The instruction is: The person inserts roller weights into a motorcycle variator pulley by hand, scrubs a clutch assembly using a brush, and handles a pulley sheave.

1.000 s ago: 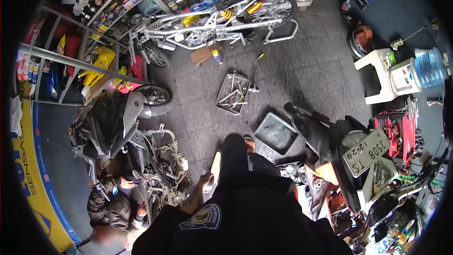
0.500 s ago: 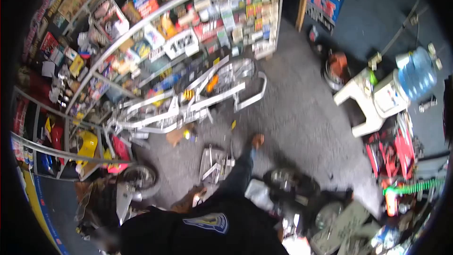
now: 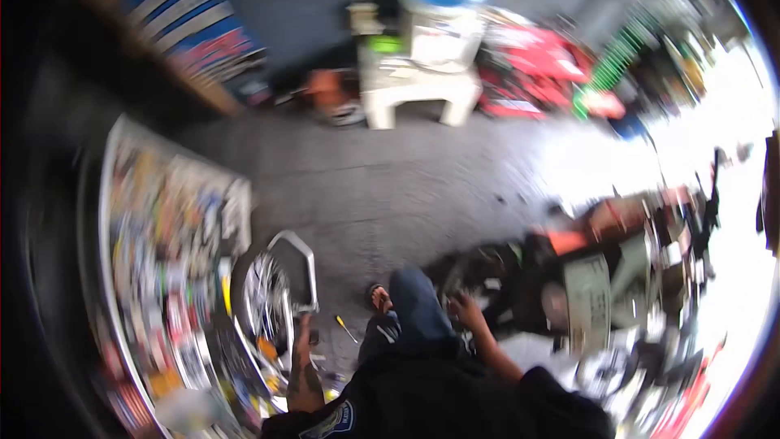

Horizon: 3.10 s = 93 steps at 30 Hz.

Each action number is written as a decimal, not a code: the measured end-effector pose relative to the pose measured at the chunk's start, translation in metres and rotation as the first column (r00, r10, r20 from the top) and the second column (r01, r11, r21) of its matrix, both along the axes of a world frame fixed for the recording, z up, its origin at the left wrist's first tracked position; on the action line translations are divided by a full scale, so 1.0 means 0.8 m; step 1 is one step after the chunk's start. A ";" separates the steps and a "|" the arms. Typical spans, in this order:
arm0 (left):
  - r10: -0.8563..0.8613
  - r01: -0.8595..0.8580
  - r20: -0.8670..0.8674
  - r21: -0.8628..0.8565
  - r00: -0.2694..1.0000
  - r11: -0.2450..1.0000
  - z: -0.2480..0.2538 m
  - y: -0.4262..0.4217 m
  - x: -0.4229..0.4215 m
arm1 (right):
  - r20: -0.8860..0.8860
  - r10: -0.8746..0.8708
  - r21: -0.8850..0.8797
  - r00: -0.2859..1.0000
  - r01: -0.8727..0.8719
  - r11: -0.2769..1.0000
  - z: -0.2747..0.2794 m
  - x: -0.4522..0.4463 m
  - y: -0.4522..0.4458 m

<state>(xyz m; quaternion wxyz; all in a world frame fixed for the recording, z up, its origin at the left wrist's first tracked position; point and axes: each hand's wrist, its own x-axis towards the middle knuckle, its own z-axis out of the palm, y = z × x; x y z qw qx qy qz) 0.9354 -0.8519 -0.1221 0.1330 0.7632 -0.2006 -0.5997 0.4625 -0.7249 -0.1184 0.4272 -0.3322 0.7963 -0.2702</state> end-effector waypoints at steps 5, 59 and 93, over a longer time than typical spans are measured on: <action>-0.312 0.312 -0.054 -0.010 0.949 0.950 0.067 -0.171 -0.115 | 0.030 -0.355 0.052 0.934 0.353 0.934 0.078 -0.044 -0.039; 0.127 0.644 0.910 0.372 -0.394 -0.669 -0.096 -1.015 -1.541 | -0.130 -0.990 0.615 -0.058 0.778 -0.126 0.053 -0.453 -0.474; -0.372 -0.040 0.111 -0.980 -0.921 -0.193 0.179 -0.388 -0.907 | 0.484 -0.651 -0.044 -0.584 0.727 -0.685 0.129 -0.055 -0.488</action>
